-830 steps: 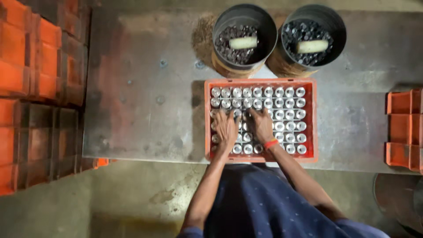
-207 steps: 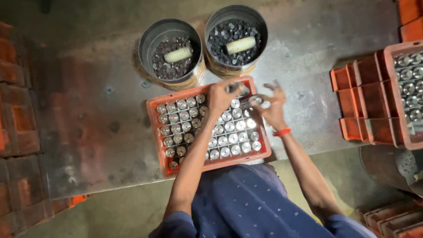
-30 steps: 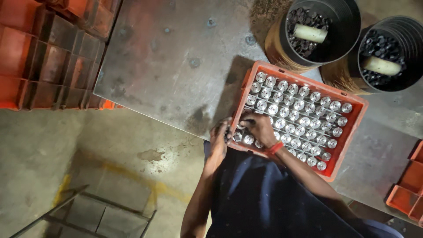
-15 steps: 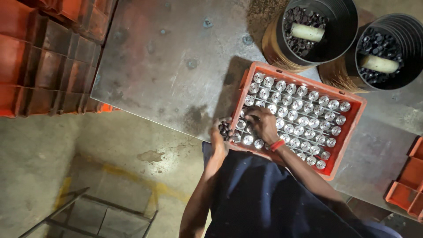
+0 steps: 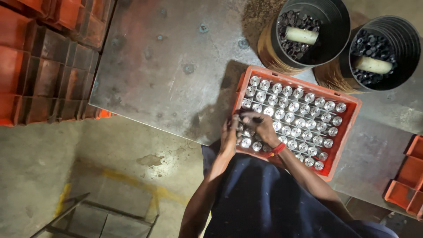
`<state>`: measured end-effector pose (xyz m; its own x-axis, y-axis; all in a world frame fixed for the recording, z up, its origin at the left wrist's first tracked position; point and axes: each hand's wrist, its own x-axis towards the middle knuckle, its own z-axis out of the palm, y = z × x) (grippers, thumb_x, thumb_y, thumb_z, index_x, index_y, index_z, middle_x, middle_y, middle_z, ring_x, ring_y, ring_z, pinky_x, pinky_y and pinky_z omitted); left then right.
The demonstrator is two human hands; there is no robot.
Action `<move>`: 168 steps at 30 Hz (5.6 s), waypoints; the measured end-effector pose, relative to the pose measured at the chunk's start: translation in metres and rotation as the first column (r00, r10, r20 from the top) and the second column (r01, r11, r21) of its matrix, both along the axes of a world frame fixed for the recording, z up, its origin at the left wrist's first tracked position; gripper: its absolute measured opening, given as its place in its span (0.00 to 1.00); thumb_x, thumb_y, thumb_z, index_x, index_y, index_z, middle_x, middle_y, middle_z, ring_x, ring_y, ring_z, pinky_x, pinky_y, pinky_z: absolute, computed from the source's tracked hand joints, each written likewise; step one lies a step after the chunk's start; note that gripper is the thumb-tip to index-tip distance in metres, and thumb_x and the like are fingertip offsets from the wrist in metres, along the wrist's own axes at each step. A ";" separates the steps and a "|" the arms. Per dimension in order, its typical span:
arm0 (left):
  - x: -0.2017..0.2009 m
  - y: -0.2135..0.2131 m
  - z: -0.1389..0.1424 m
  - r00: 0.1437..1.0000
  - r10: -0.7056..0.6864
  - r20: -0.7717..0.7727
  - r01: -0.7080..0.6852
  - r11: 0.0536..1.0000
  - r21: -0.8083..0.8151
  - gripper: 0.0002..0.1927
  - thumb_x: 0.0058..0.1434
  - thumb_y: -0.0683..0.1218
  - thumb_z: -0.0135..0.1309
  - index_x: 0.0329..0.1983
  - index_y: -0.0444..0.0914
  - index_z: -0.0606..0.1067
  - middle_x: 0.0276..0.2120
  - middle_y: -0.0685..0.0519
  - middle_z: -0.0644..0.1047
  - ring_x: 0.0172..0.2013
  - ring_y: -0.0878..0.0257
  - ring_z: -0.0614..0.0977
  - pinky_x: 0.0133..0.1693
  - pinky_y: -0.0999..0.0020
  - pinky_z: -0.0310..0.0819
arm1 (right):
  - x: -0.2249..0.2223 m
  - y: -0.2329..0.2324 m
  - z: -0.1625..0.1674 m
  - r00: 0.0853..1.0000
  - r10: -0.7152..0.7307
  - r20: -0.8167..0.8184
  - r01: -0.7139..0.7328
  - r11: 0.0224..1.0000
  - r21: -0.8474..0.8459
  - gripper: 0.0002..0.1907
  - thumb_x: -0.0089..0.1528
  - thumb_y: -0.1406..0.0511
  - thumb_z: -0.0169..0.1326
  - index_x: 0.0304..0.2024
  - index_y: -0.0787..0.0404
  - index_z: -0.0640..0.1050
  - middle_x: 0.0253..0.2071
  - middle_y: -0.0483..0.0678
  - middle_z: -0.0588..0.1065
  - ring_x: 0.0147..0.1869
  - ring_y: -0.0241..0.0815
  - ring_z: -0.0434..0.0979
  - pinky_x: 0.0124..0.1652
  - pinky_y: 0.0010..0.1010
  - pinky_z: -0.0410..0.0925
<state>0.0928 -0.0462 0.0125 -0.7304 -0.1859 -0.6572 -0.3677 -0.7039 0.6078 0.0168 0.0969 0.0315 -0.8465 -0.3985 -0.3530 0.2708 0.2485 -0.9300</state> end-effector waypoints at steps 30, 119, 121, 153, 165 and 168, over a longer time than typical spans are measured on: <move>-0.021 -0.020 -0.019 0.985 0.171 0.039 -0.165 0.833 0.529 0.15 0.74 0.55 0.42 0.42 0.40 0.70 0.27 0.55 0.72 0.24 0.67 0.73 0.22 0.74 0.64 | -0.075 -0.007 -0.003 0.842 -0.066 -0.535 0.230 0.941 0.247 0.08 0.63 0.65 0.64 0.44 0.60 0.84 0.39 0.50 0.83 0.41 0.43 0.82 0.44 0.33 0.73; 0.051 0.061 -0.014 0.925 -0.377 -0.056 0.378 0.925 0.020 0.17 0.72 0.52 0.51 0.61 0.43 0.69 0.28 0.60 0.70 0.22 0.76 0.66 0.22 0.81 0.57 | 0.080 0.088 0.013 0.991 -0.126 -0.046 0.127 0.992 0.007 0.16 0.61 0.65 0.62 0.51 0.60 0.80 0.43 0.47 0.82 0.42 0.36 0.80 0.43 0.28 0.72; 0.049 0.076 -0.015 0.890 -0.454 -0.038 0.456 0.885 0.091 0.21 0.70 0.52 0.51 0.64 0.48 0.65 0.26 0.60 0.69 0.21 0.76 0.65 0.21 0.81 0.55 | 0.086 0.100 0.012 0.972 -0.152 0.178 0.175 0.977 -0.125 0.18 0.63 0.65 0.60 0.56 0.60 0.79 0.45 0.46 0.82 0.44 0.32 0.79 0.44 0.26 0.73; 0.040 0.109 -0.008 0.929 -0.369 0.019 0.345 0.884 0.314 0.16 0.72 0.52 0.42 0.50 0.37 0.73 0.28 0.52 0.75 0.23 0.67 0.73 0.23 0.73 0.64 | 0.110 0.179 0.023 0.942 -0.270 -0.202 0.317 0.911 0.262 0.09 0.64 0.64 0.62 0.43 0.64 0.82 0.35 0.48 0.81 0.37 0.39 0.78 0.38 0.31 0.71; 0.038 0.128 0.002 0.847 -0.523 -0.094 0.530 0.844 0.081 0.14 0.70 0.50 0.53 0.56 0.40 0.73 0.29 0.59 0.69 0.23 0.75 0.66 0.22 0.80 0.55 | 0.090 0.176 0.023 0.959 -0.156 -0.237 0.234 0.908 0.347 0.12 0.59 0.64 0.65 0.44 0.62 0.83 0.38 0.51 0.82 0.37 0.43 0.83 0.39 0.33 0.73; 0.034 0.145 0.012 0.805 -0.580 -0.123 0.593 0.793 0.144 0.16 0.67 0.50 0.54 0.57 0.45 0.70 0.27 0.61 0.68 0.22 0.76 0.65 0.22 0.80 0.55 | 0.096 0.186 0.027 0.970 -0.210 0.123 0.217 0.975 -0.048 0.18 0.63 0.66 0.59 0.56 0.58 0.79 0.47 0.46 0.82 0.46 0.32 0.80 0.45 0.25 0.74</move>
